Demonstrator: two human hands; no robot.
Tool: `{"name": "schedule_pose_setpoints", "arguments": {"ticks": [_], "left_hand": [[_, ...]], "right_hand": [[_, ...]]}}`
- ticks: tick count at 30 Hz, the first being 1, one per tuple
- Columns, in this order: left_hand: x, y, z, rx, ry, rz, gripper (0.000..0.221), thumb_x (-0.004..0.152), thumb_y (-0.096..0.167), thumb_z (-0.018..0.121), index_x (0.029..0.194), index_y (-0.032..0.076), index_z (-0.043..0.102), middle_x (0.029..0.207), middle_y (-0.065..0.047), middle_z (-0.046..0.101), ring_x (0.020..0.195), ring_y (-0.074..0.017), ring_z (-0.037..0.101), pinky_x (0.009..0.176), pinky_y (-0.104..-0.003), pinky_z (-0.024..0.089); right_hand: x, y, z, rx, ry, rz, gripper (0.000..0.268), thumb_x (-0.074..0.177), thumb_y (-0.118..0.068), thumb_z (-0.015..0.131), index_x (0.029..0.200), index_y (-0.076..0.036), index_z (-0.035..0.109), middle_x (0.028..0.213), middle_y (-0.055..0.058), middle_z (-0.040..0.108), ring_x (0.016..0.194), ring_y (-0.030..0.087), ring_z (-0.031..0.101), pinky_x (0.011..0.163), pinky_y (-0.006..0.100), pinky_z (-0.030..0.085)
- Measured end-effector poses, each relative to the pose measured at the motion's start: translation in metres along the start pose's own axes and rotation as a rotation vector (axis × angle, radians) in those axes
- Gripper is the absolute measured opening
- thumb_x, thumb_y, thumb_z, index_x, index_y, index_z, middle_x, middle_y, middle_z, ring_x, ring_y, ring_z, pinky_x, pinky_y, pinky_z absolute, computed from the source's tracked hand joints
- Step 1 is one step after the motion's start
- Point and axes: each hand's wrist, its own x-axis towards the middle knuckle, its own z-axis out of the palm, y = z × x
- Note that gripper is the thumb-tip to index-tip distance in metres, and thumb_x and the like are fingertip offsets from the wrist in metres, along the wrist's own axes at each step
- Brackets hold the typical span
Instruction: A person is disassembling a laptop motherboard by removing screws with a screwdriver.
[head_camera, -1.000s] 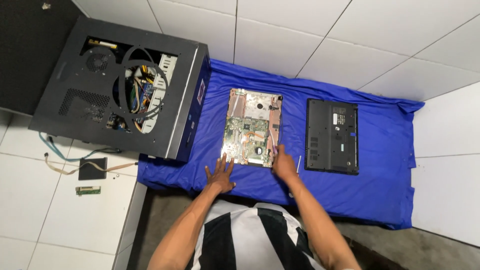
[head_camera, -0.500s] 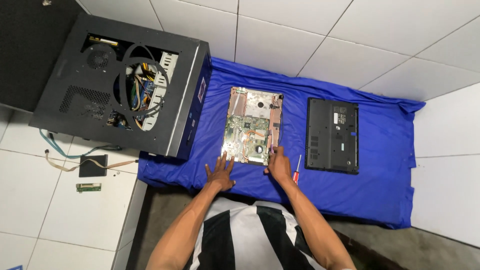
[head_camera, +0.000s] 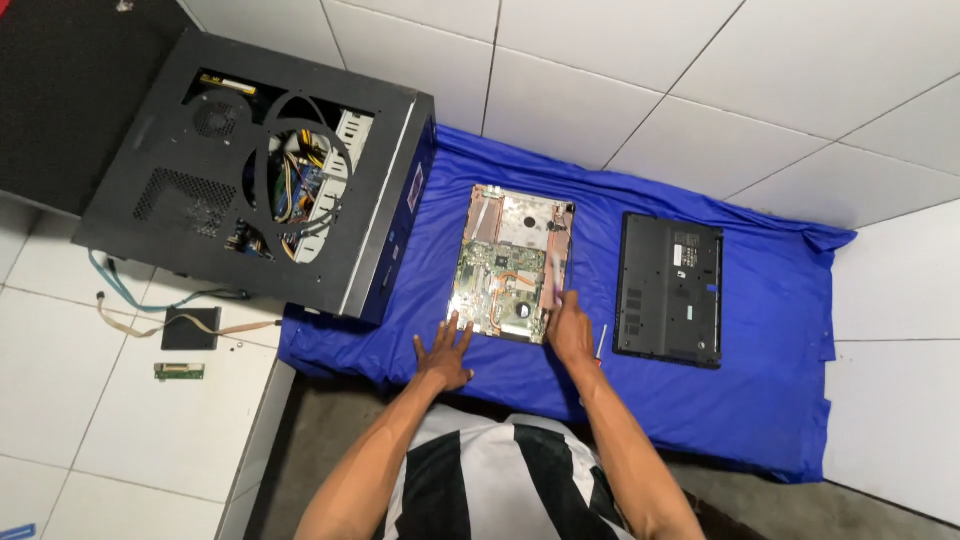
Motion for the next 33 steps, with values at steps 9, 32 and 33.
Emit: {"name": "schedule_pose_setpoints", "arguments": {"ticks": [9,32,33], "left_hand": [[0.002,0.000,0.001,-0.018,0.012,-0.010,0.092,0.099,0.036,0.060,0.165,0.028,-0.003,0.171,-0.005,-0.019,0.158,-0.0301,-0.008,0.117,-0.073,-0.007],[0.011,-0.008,0.003,-0.024,0.017,0.017,0.093,0.098,0.038,0.060,0.165,0.028,-0.004,0.171,-0.006,-0.018,0.158,-0.0309,-0.008,0.115,-0.075,-0.007],[0.006,-0.005,0.004,-0.017,0.007,0.020,0.092,0.099,0.038,0.059,0.165,0.026,-0.004,0.171,-0.006,-0.018,0.158,-0.0311,-0.008,0.116,-0.075,-0.006]], "right_hand": [[0.030,-0.001,-0.008,-0.004,0.039,-0.127,0.025,0.100,-0.009,0.052,0.117,-0.023,0.062,0.115,0.014,0.070,0.112,0.042,0.068,0.096,0.055,0.055],[0.049,-0.025,0.000,0.004,-0.093,-0.187,0.043,0.101,-0.009,0.049,0.133,-0.037,0.051,0.134,0.007,0.062,0.127,0.037,0.059,0.108,0.058,0.045],[0.050,-0.030,0.000,0.122,-0.050,-0.195,0.043,0.102,-0.007,0.048,0.138,-0.029,0.050,0.133,0.017,0.063,0.126,0.044,0.058,0.108,0.060,0.045]]}}
